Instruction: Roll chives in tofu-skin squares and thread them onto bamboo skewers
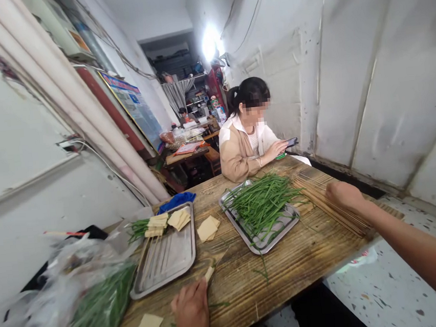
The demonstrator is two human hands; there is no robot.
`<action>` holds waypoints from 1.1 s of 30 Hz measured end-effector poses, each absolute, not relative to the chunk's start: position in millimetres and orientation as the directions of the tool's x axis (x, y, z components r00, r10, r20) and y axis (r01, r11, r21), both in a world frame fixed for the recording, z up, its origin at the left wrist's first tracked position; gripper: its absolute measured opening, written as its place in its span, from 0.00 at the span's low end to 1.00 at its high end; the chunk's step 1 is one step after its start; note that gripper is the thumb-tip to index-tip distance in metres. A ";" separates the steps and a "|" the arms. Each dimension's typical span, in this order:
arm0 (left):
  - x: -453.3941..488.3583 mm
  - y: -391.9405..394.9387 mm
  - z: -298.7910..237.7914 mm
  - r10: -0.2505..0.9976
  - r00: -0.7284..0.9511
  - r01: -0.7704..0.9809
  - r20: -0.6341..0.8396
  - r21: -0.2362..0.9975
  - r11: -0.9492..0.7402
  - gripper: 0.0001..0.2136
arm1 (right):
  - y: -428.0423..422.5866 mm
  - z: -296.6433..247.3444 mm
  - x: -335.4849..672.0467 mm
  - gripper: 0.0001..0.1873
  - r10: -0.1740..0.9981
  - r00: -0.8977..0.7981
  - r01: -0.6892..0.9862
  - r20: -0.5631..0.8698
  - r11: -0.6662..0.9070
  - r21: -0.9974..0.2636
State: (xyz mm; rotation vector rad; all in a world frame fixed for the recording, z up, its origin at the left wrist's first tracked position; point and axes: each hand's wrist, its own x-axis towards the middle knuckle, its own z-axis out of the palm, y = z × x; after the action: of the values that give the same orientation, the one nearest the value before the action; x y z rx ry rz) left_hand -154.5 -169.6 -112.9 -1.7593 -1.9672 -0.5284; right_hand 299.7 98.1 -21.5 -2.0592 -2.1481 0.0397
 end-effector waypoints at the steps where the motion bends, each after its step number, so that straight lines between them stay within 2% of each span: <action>1: -153.5 -169.8 -111.6 0.825 -0.096 0.993 0.556 -0.004 0.118 0.11 | 95.6 -19.0 298.8 0.14 0.991 -0.048 0.987 0.123 0.066 -0.146; 5: -146.2 -170.7 -104.4 0.842 -0.119 0.991 0.526 0.015 0.130 0.10 | 56.1 -17.8 269.5 0.17 0.959 -0.128 0.963 0.252 0.181 -0.202; 7: -142.2 -170.6 -101.4 0.837 -0.132 0.990 0.531 0.020 0.143 0.11 | 15.5 -25.6 241.1 0.18 0.897 -0.287 0.875 0.337 0.389 -0.288; 9: -139.1 -170.0 -99.7 0.826 -0.151 0.986 0.543 0.024 0.165 0.11 | -31.2 -38.2 210.6 0.20 0.773 -0.544 0.681 0.327 0.634 -0.367; 11: -137.4 -169.3 -98.9 0.826 -0.169 0.983 0.537 0.030 0.182 0.11 | -71.8 -52.1 183.3 0.21 0.575 -0.768 0.439 0.281 0.793 -0.423; 13: -137.0 -168.9 -98.7 0.838 -0.180 0.982 0.515 0.041 0.186 0.12 | -97.6 -63.6 162.3 0.20 0.494 -0.843 0.374 0.211 0.822 -0.428; 15: -137.7 -168.6 -98.8 0.848 -0.193 0.980 0.494 0.056 0.190 0.12 | -107.6 -70.4 147.9 0.19 0.462 -0.873 0.377 0.155 0.842 -0.386; 18: -139.2 -168.4 -100.0 0.855 -0.208 0.978 0.476 0.082 0.192 0.12 | -105.3 -72.6 134.4 0.18 0.446 -0.886 0.389 0.126 0.863 -0.324; 24: -139.3 -167.9 -102.4 0.838 -0.212 0.977 0.503 0.135 0.166 0.13 | -96.8 -72.8 112.6 0.19 0.437 -0.895 0.395 0.088 0.870 -0.295; 33: -139.0 -167.6 -101.4 0.837 -0.183 0.983 0.516 0.113 0.146 0.12 | -94.3 -86.0 99.6 0.22 0.418 -0.904 0.384 0.090 0.886 -0.260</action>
State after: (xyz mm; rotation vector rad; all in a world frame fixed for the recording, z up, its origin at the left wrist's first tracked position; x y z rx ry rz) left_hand -139.0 -167.6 -101.4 -1.7532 -2.0987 -0.6175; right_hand 99.6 -94.3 -86.0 -0.6226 -2.9105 0.3569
